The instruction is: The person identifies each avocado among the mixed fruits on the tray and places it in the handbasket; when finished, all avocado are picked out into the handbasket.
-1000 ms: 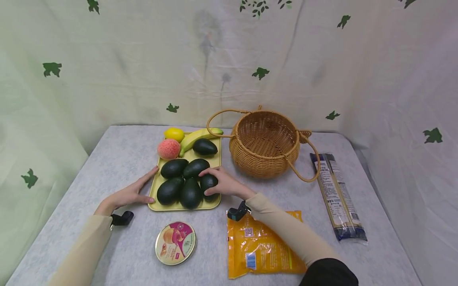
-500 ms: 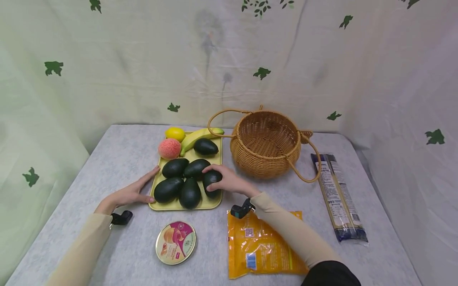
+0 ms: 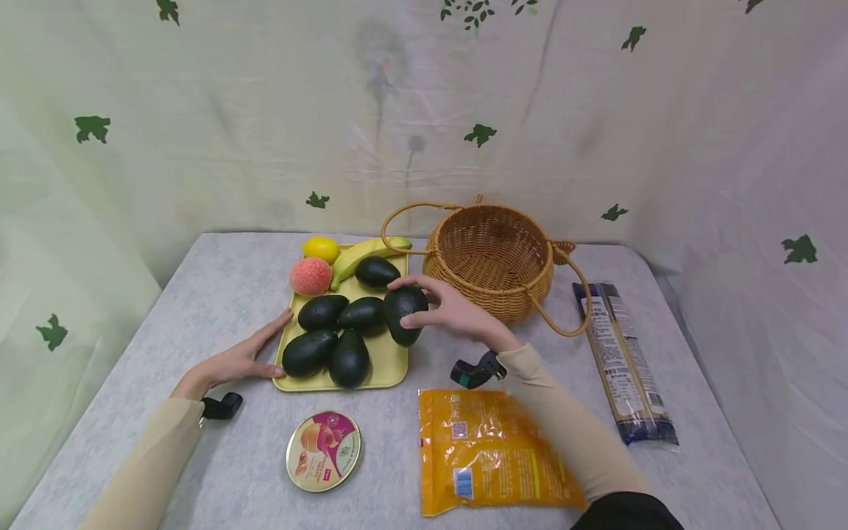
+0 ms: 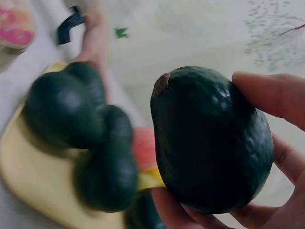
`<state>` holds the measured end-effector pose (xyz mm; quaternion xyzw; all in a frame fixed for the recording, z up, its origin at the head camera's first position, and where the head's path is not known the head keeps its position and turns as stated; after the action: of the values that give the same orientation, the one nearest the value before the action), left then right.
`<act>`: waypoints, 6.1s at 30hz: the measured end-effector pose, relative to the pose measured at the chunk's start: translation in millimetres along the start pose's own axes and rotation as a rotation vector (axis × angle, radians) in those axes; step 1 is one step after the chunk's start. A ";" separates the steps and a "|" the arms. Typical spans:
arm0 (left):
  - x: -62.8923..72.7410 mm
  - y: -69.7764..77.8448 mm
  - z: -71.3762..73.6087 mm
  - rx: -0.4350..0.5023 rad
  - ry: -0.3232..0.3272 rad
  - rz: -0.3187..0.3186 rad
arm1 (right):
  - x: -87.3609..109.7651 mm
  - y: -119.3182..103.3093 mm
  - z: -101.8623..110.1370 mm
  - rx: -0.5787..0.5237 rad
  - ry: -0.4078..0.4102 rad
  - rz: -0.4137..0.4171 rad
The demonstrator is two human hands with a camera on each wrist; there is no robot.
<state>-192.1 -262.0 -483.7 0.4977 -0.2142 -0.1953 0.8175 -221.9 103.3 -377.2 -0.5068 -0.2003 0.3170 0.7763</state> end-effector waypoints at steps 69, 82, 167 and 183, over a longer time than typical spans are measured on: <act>1.3 -1.2 -1.4 0.023 0.017 0.017 | -2.6 28.3 125.1 0.206 0.095 -0.291; 1.3 -0.9 -0.6 0.024 0.015 0.031 | 9.2 8.5 117.2 -0.160 0.165 -0.154; 1.4 -2.0 -2.4 0.049 0.030 0.024 | 2.0 6.6 -1.3 -0.150 -0.068 -0.059; 0.9 -4.0 -1.9 0.043 0.036 0.035 | 29.3 -15.7 70.4 -0.239 0.183 -0.036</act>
<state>-190.7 -262.9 -487.9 0.5148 -0.2123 -0.1670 0.8137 -240.8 165.6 -334.6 -0.6188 -0.1740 0.2291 0.7310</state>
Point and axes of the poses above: each hand's wrist, its own x-axis away from the middle knuckle, its own z-axis out of the back of the hand, y = z × x, the point moved 4 cm from there along -x, towards the middle knuckle, and after that the axes turned 9 degrees about x, right-handed, at the moved point
